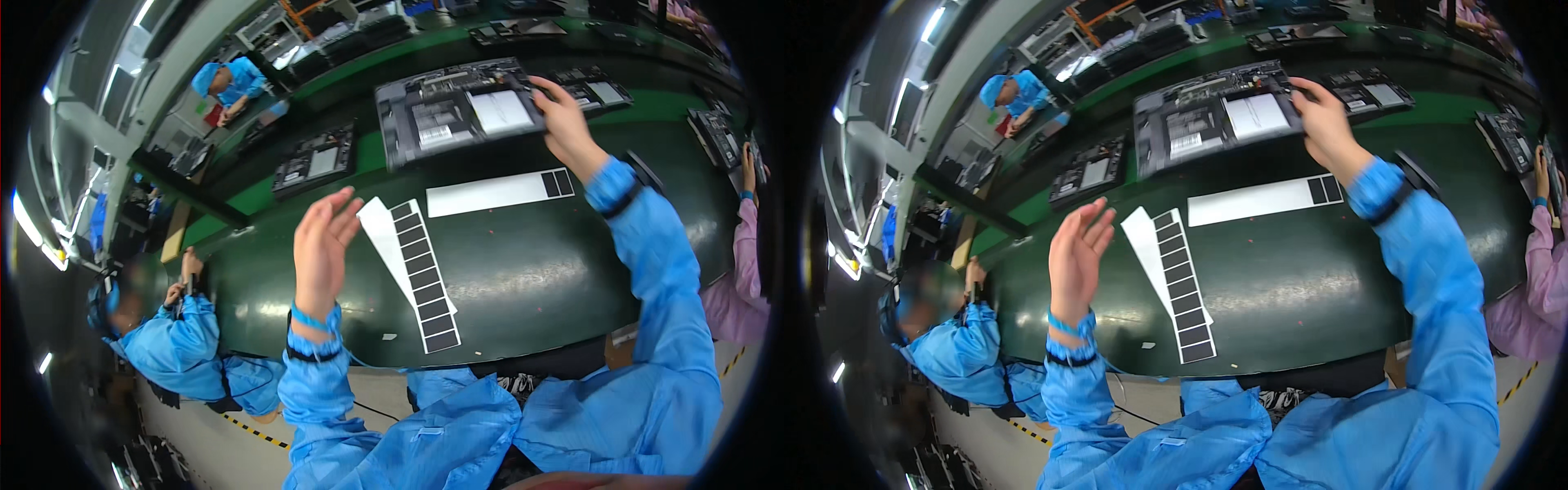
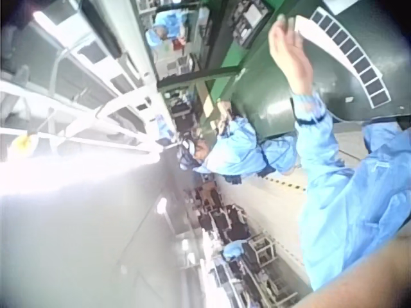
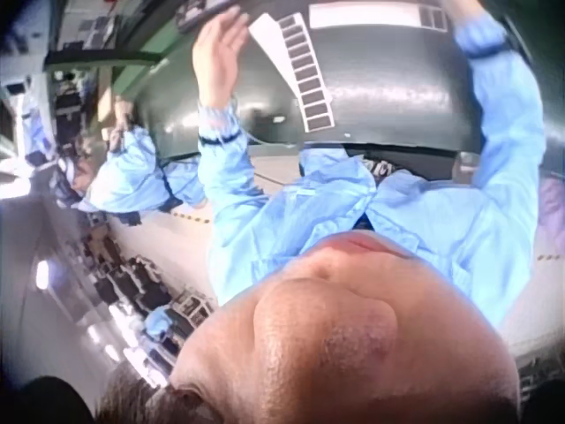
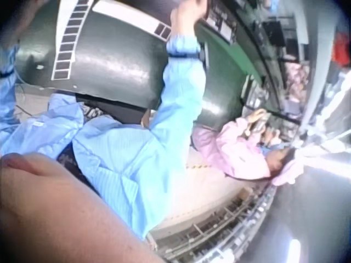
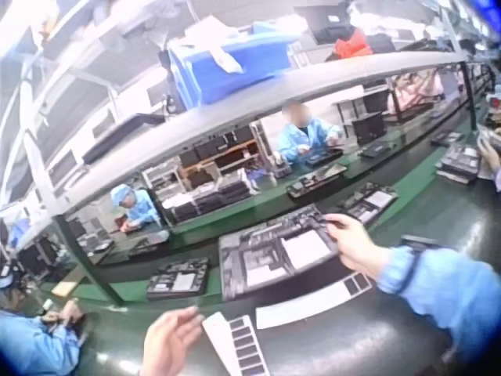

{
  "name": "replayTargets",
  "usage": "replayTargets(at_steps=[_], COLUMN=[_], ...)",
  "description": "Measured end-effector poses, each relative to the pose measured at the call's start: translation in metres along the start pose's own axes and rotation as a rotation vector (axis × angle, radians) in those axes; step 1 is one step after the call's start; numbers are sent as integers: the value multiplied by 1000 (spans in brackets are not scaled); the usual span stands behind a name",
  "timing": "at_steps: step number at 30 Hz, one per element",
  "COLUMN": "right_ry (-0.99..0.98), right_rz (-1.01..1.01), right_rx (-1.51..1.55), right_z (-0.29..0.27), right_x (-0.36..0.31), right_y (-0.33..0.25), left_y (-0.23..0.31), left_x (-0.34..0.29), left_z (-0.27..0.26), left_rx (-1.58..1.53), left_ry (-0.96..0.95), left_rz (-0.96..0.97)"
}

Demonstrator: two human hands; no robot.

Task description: The worker is assembling internal laptop components, using tweezers to place small parts and applying adhesive strips on a factory production line.

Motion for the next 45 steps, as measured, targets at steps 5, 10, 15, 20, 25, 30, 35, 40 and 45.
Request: replayTargets(at_steps=[5,10,15,20,25,30,35,40,45], right_ry=[369,202,-514,-79,-82,-75,-84,-21,42], right_rz=[-123,-352,-292,-260,-147,-53,-72,-79,-344], right_rx=[-608,-1197,-959,-939,-707,-711,-704,-707,-1012], right_z=[-14,14,53,-97,-80,-82,-88,-101,-157], right_x=[122,106,-28,-132,-109,-103,-105,-101,-15], right_y=[96,66,14,-17,-2,-1,0,-10,-43], left_y=[-52,-99,-83,-102,-131,-117,-124,-108,-63], left_x=[55,106,176,217,230,202,217,199,164], left_z=[-111,-157,-252,-192,-277,-289,-319,-307,-257], left_rx=[-131,-102,409,501,729,397,471,552,862], left_ry=[311,471,381,608,684,878,860,820,694], left_rz=[-253,-393,-468,-593,-623,-592,-410,-403,-352])
Point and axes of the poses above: each hand's wrist, its own x-axis towards the middle knuckle, its own z-axis out of the palm, y = z × x, the point moved 10 cm from there along x, towards the middle knuckle, and after that the axes turned 4 degrees about -y, right-handed, at the moved point
